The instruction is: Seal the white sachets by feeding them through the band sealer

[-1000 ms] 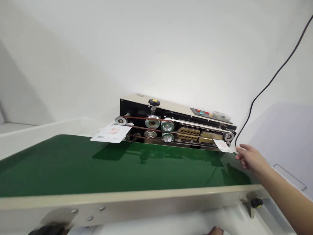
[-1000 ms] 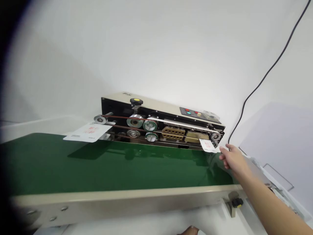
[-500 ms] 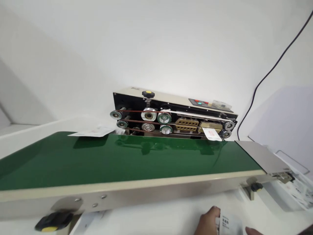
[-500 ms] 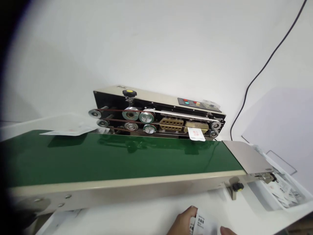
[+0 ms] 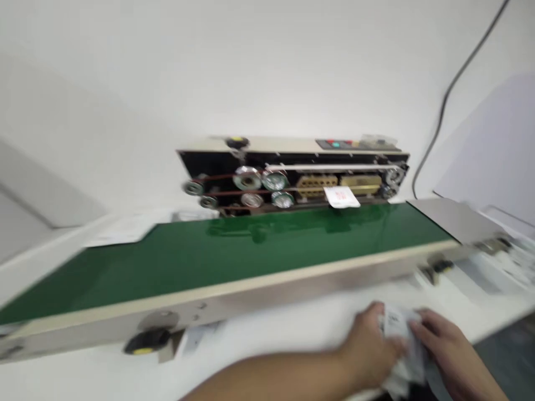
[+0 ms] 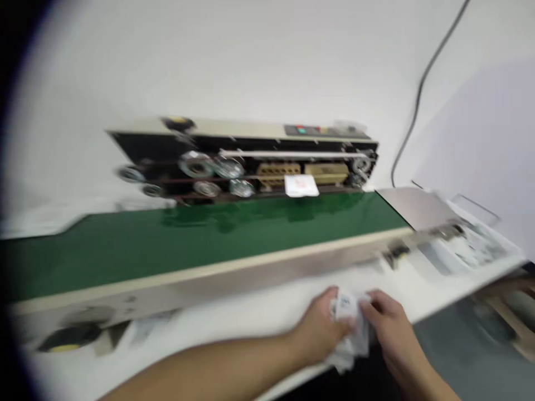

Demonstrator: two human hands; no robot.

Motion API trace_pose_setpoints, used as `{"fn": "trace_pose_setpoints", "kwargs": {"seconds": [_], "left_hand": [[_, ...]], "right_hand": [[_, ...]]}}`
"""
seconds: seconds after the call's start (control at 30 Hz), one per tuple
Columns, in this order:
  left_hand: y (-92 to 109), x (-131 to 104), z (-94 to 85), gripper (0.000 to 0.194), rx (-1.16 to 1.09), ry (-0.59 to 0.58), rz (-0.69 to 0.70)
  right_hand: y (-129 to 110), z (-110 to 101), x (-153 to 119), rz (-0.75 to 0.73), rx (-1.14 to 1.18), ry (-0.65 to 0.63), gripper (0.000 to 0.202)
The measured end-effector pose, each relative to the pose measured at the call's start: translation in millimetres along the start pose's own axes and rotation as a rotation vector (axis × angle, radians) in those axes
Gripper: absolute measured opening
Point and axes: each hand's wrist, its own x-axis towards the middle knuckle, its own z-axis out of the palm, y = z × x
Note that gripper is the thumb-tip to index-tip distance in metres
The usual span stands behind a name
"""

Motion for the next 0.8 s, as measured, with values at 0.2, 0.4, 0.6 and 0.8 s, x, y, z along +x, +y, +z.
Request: {"fn": "trace_pose_setpoints", "kwargs": {"seconds": [0.2, 0.4, 0.6, 0.8], "left_hand": [[7, 0, 2.8, 0.019, -0.052, -0.042, 0.033], [4, -1, 2.8, 0.027, -0.025, -0.014, 0.041], [4, 0, 4.0, 0.023, -0.098, 0.021, 0.027], [3, -1, 5.7, 0.028, -0.174, -0.047, -0.039]], "right_hand": [[-3, 15, 3, 0.127, 0.324, 0.063, 0.04], [2, 22, 0, 0.095, 0.414, 0.146, 0.039], [9, 18, -14, 0.037, 0.285, 0.0, 0.036], [23, 13, -15, 0.009, 0.332, -0.007, 0.041]]}}
